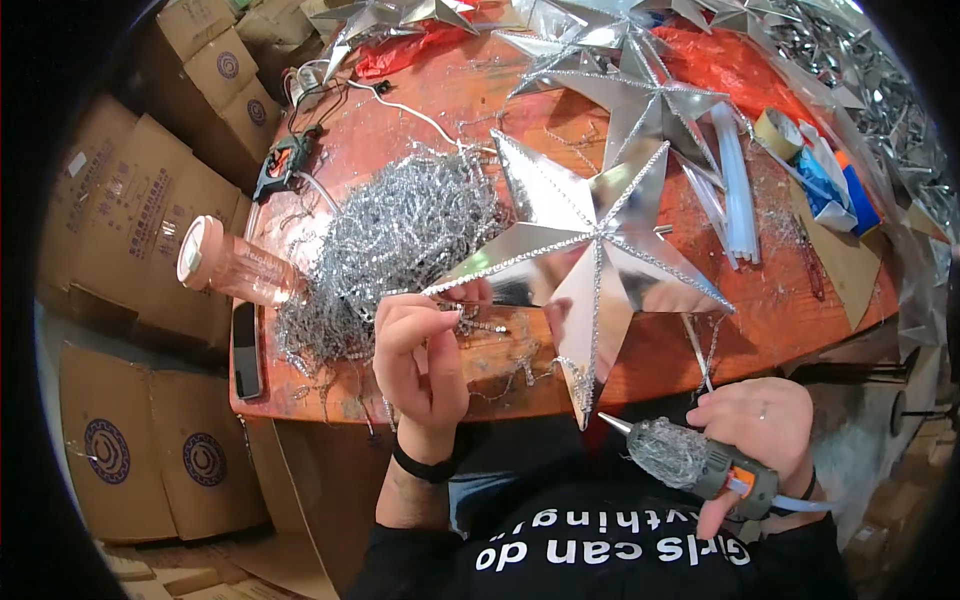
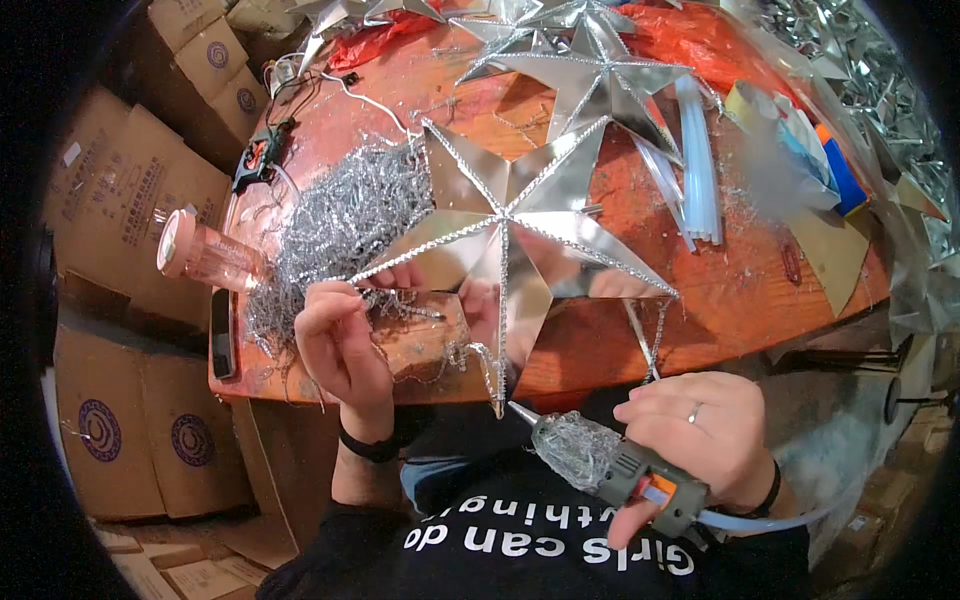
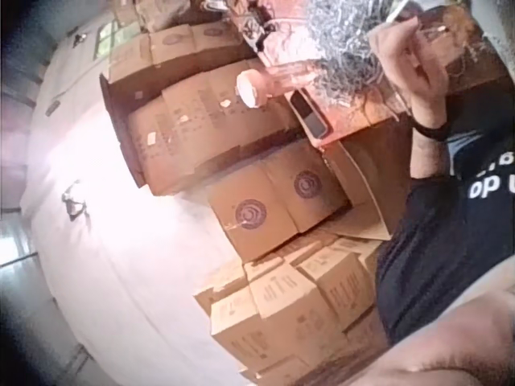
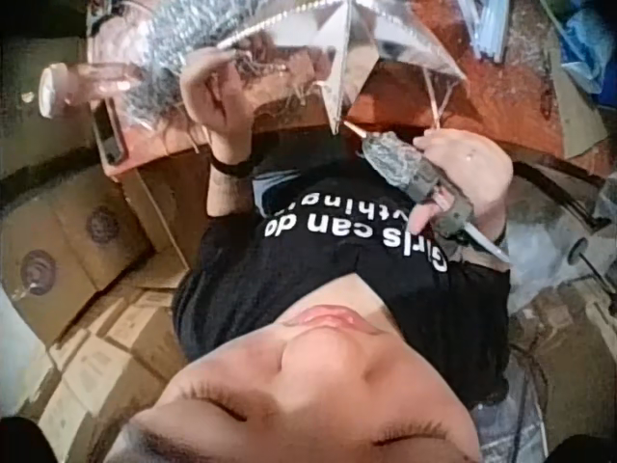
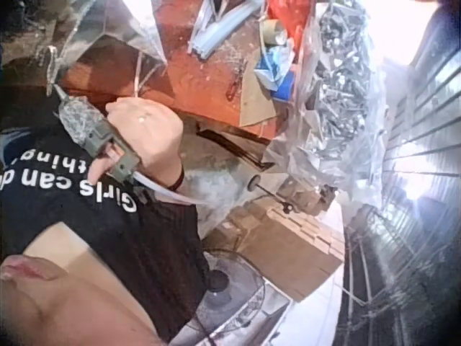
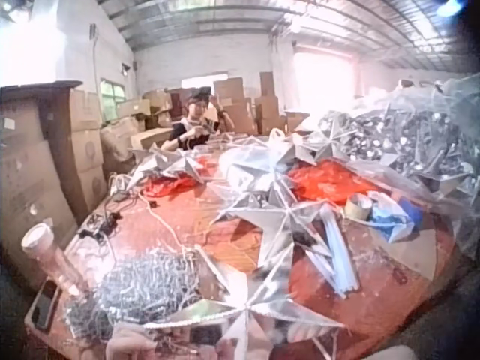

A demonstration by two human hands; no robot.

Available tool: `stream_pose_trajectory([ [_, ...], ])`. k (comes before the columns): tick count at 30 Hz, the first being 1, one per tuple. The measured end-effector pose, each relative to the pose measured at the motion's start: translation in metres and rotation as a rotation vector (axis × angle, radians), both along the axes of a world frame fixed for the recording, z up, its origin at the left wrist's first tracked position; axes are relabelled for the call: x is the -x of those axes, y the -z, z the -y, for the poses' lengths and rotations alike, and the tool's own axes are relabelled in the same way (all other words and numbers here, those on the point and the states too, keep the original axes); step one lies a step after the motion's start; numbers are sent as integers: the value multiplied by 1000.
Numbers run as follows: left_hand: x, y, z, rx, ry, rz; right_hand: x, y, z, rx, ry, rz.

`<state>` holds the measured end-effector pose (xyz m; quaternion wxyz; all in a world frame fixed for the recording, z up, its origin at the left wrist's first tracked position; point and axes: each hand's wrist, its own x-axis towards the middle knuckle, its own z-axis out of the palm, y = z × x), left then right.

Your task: Glue a decorative bead chain to the edges of a large star-shaped decoration using a hot glue gun.

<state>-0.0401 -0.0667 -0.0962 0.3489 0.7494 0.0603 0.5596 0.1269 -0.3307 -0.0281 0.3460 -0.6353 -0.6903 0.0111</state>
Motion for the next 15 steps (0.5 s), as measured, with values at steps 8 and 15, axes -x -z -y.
stream_pose_trajectory([
  [8, 3, -5, 0, -97, -50, -48, 5, 9, -5, -26, 3, 2],
  [15, 5, -8, 0, -162, -16, -138, 3, 13, -7, 3, -4, 34],
])
